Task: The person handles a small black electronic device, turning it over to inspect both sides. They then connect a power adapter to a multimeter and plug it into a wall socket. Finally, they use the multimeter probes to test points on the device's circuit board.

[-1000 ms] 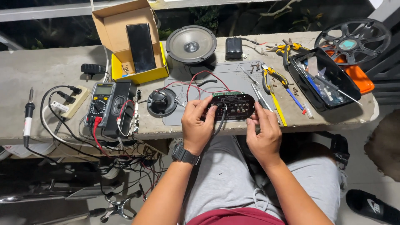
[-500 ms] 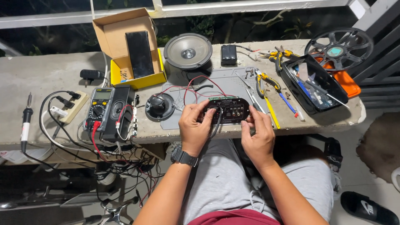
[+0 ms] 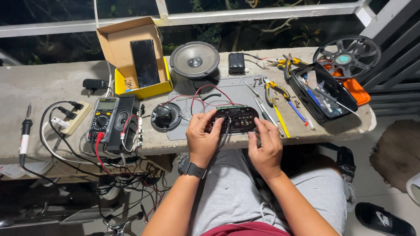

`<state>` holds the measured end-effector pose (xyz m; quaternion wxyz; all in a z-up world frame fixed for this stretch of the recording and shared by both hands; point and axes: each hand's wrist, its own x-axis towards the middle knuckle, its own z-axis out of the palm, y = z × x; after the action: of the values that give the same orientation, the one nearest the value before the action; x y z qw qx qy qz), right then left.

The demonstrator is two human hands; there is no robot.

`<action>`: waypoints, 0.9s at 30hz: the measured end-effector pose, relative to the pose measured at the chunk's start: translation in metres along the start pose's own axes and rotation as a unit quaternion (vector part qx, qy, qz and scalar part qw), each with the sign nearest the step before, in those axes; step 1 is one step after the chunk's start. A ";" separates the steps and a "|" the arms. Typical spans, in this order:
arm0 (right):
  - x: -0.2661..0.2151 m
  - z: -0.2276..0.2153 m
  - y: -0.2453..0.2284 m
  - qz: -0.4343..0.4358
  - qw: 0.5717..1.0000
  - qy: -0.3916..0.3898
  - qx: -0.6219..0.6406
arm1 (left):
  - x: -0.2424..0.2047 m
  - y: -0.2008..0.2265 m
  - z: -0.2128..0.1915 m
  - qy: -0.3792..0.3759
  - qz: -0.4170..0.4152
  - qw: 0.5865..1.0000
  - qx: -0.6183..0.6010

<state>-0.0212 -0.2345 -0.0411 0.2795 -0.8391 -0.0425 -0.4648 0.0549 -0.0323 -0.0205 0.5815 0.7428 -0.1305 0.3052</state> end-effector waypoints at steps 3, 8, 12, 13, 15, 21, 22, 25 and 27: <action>0.001 -0.001 -0.002 -0.009 1.000 0.001 -0.011 | 0.000 0.000 0.000 0.004 0.001 1.000 -0.001; 0.002 -0.004 -0.004 -0.013 1.000 0.000 -0.018 | 0.000 0.000 0.000 0.004 0.004 1.000 0.000; 0.004 -0.003 -0.003 0.004 1.000 -0.008 -0.006 | 0.001 0.003 -0.001 0.003 0.006 1.000 0.005; 0.004 -0.003 -0.003 0.004 1.000 -0.008 -0.006 | 0.000 0.002 -0.001 0.003 0.007 1.000 0.005; 0.006 -0.003 -0.003 0.012 1.000 -0.007 0.003 | 0.001 0.002 -0.001 0.004 0.003 1.000 0.001; 0.006 -0.002 0.000 0.013 1.000 -0.002 0.005 | 0.000 0.002 0.000 0.003 0.007 1.000 0.003; 0.005 -0.001 0.001 0.013 1.000 -0.002 0.005 | 0.000 0.002 0.000 0.003 0.007 1.000 0.003; 0.005 0.000 0.001 0.010 1.000 0.000 0.000 | 0.001 0.002 0.000 0.005 0.006 1.000 0.005; 0.005 -0.001 0.001 0.015 1.000 -0.004 0.011 | 0.000 0.001 0.000 0.000 -0.007 1.000 -0.002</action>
<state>-0.0187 -0.2369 -0.0373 0.2956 -0.8382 -0.0357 -0.4570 0.0546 -0.0328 -0.0195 0.5849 0.7425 -0.1260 0.3011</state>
